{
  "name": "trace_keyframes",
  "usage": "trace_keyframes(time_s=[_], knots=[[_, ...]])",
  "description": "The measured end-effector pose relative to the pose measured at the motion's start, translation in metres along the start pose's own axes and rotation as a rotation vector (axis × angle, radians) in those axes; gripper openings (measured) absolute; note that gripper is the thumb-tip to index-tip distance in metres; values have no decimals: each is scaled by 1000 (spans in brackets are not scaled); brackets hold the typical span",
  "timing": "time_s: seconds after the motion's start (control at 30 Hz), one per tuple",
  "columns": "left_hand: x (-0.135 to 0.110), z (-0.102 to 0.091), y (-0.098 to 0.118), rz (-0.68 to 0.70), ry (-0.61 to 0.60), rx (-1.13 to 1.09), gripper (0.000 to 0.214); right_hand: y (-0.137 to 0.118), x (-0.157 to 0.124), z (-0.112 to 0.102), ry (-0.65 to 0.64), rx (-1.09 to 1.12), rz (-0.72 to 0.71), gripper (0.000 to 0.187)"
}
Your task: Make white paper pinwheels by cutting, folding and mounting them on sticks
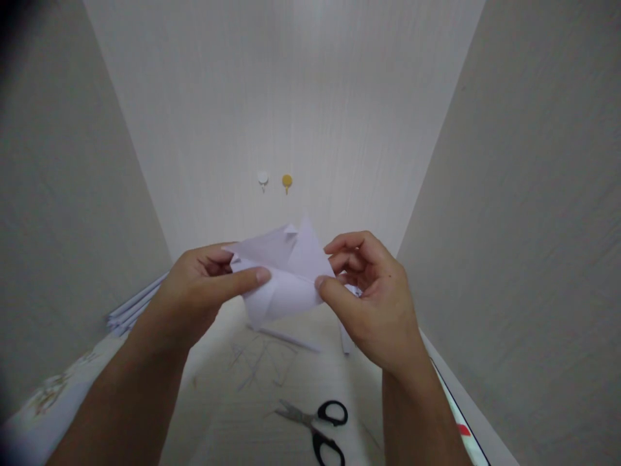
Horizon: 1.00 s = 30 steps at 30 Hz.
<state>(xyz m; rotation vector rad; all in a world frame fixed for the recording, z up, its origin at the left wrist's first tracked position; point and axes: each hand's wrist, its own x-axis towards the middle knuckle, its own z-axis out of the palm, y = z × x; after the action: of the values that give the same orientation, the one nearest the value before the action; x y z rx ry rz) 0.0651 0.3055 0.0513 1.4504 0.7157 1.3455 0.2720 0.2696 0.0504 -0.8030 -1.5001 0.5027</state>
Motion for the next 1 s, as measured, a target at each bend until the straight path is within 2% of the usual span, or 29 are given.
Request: trace_keyframes(time_s=[0.1,0.17,0.27,0.43,0.6,0.7,0.83,1.0], knots=[[1,6,1,47,91,-221,35,0,0,7,6,72,50,30],[0,9,0,15,29,-264,40,0,-1,12,22,94,74,29],[0,7,-2,-46,-75,-201,32,0,-2,17,29,111,99,31],[2,-4,-7,-70,-45,-78,23,1,-2,13,-37,120,61,27],[3,-17,-4,-65,-131,38,25,2,-4,9,-55,-8,16,13],[3,-21,1,-72,-172,144,23,2,-4,11,-107,-95,11,6],[3,-18,3,-72,-105,100,23,-1,-5,11,-153,-147,22,8],[3,-15,2,-49,12,-2,23,-6,-6,4,-254,-129,-24,23]])
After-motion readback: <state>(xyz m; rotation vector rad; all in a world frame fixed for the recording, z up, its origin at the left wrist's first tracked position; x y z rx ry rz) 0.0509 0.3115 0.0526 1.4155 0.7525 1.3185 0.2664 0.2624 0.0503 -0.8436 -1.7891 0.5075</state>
